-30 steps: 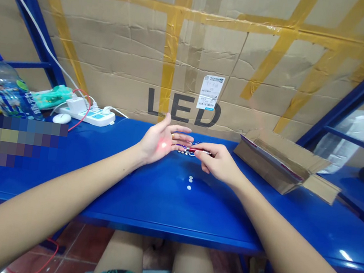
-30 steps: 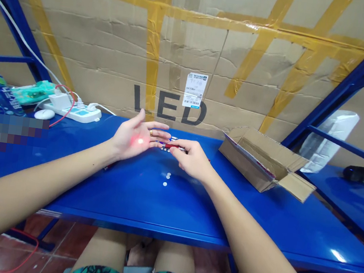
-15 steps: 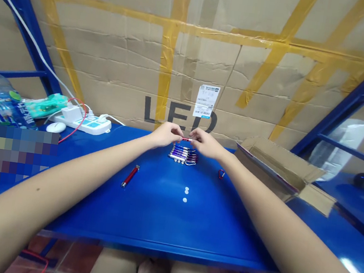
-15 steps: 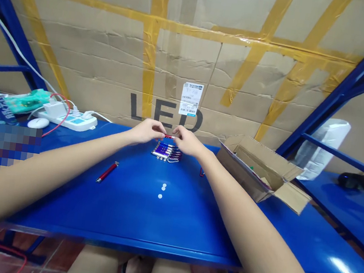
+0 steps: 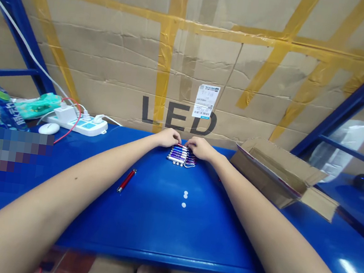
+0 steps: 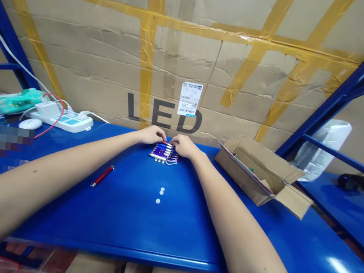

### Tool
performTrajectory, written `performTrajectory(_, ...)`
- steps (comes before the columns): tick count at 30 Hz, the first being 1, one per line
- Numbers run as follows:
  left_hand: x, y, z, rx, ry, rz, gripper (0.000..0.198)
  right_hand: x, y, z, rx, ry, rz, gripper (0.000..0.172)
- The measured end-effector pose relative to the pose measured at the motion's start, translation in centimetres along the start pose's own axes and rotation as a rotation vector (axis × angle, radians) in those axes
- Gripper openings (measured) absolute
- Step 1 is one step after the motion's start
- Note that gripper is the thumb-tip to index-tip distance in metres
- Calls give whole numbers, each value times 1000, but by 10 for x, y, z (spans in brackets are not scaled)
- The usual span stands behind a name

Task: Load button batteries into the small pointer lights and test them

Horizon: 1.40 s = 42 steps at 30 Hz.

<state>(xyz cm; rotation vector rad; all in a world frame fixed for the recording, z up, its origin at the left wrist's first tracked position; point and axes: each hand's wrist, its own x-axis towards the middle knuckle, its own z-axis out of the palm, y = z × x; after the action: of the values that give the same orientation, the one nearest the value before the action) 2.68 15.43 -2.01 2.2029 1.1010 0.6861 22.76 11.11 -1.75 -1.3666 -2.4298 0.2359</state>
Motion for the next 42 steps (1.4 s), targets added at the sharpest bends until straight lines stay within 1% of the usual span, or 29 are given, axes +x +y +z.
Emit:
performTrajectory(6, -5, 2, 1, 50, -5, -28, 21, -6, -6, 2, 19, 10, 4, 33)
performTrajectory(10, -10, 3, 0, 87, 11, -59, 24, -9, -12, 1, 19, 15, 55, 35)
performTrajectory(14, -19, 3, -4, 132, 24, -83, 28, -11, -16, 0, -1, 18, 113, 37)
performTrajectory(20, -33, 8, -7, 221, 17, -73, 33, -11, -24, 2, -37, 8, 108, 36)
performTrajectory(23, -47, 19, -16, 293, 42, -100, 32, -17, -25, -1, -57, 35, 106, 36)
performTrajectory(25, -65, 29, -29, 352, 41, -125, 28, -26, -22, -6, -71, 83, 103, 35)
performTrajectory(26, -77, 35, -37, 380, 24, -136, 26, -33, -20, -10, -76, 117, 105, 34)
performTrajectory(27, -91, 41, -45, 421, -18, -151, 24, -40, -18, -15, -75, 168, 110, 33)
performTrajectory(28, -105, 48, -53, 513, -127, -185, 24, -49, -15, -20, -66, 219, 125, 31)
performTrajectory(30, -132, 59, -66, 592, -331, -249, 25, -66, -13, -29, -9, 283, 186, 29)
performTrajectory(32, -153, 67, -73, 531, -504, -374, 28, -80, -16, -36, 60, 314, 229, 28)
performTrajectory(34, -165, 72, -74, 450, -550, -483, 28, -90, -23, -39, 106, 305, 243, 28)
performTrajectory(37, -170, 75, -68, 386, -553, -551, 22, -95, -38, -38, 118, 260, 242, 26)
performTrajectory(40, -167, 78, -56, 433, -572, -526, 7, -95, -49, -35, 127, 217, 236, 26)
performTrajectory(42, -163, 83, -43, 465, -547, -469, 3, -94, -55, -33, 147, 195, 209, 26)
